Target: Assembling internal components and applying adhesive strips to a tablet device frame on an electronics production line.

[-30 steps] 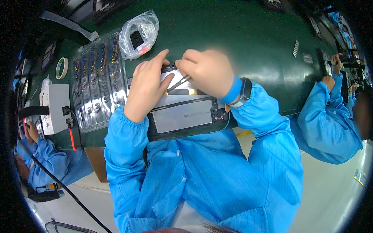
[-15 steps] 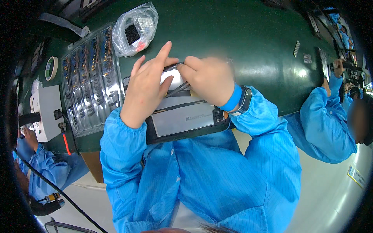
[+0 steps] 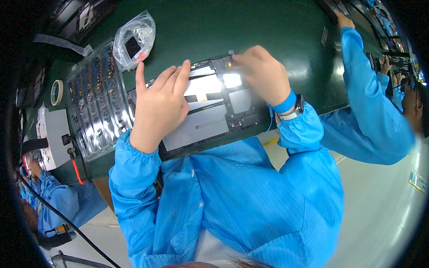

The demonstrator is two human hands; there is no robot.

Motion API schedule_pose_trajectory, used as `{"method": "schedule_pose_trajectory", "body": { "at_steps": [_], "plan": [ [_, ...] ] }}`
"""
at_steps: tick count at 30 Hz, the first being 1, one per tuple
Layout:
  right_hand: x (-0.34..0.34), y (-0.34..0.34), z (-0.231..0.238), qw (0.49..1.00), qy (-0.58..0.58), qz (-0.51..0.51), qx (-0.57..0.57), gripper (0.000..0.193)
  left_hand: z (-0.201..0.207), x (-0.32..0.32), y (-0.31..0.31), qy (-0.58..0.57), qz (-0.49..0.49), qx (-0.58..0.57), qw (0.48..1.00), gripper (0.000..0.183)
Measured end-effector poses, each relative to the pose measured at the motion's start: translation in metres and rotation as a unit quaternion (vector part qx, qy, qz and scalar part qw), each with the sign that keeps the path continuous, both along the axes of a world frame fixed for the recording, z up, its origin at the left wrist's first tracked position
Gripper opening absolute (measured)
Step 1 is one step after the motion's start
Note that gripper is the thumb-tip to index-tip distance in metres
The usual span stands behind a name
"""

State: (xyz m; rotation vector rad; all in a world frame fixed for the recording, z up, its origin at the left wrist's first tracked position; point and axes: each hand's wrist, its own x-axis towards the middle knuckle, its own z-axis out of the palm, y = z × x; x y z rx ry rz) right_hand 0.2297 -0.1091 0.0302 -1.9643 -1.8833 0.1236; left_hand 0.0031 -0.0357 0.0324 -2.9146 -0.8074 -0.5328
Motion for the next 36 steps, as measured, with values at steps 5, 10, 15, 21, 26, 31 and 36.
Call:
{"method": "schedule_pose_trajectory", "body": {
  "at_steps": [5, 10, 15, 21, 26, 31, 36],
  "plan": [
    [-0.008, 0.003, 0.017, 0.975, 0.216, -0.014, 0.044, 0.016, 0.004, -0.018, 0.007, -0.011, -0.023, -0.053, 0.998, 0.052],
    [-0.006, 0.004, 0.014, 0.981, 0.193, -0.017, 0.023, 0.015, 0.004, -0.024, 0.012, 0.020, -0.047, -0.069, 0.996, 0.049],
    [-0.002, 0.003, -0.005, 0.981, 0.177, 0.003, 0.076, 0.019, 0.005, -0.021, 0.016, 0.004, -0.062, -0.032, 0.998, 0.036],
    [-0.005, 0.003, -0.009, 0.990, 0.014, 0.046, 0.135, 0.020, 0.016, -0.012, 0.021, 0.033, -0.102, 0.013, 0.994, 0.025],
    [-0.009, 0.001, -0.008, 0.987, -0.046, 0.040, 0.148, 0.019, 0.017, -0.001, 0.031, 0.089, -0.193, 0.088, 0.973, 0.017],
    [-0.009, 0.001, -0.007, 0.990, -0.045, 0.034, 0.131, 0.020, 0.027, 0.004, 0.029, 0.183, -0.240, 0.076, 0.950, 0.023],
    [-0.009, 0.002, -0.006, 0.989, -0.041, 0.033, 0.138, 0.020, 0.024, 0.010, 0.027, 0.187, -0.230, 0.084, 0.951, 0.017]
  ]
}}
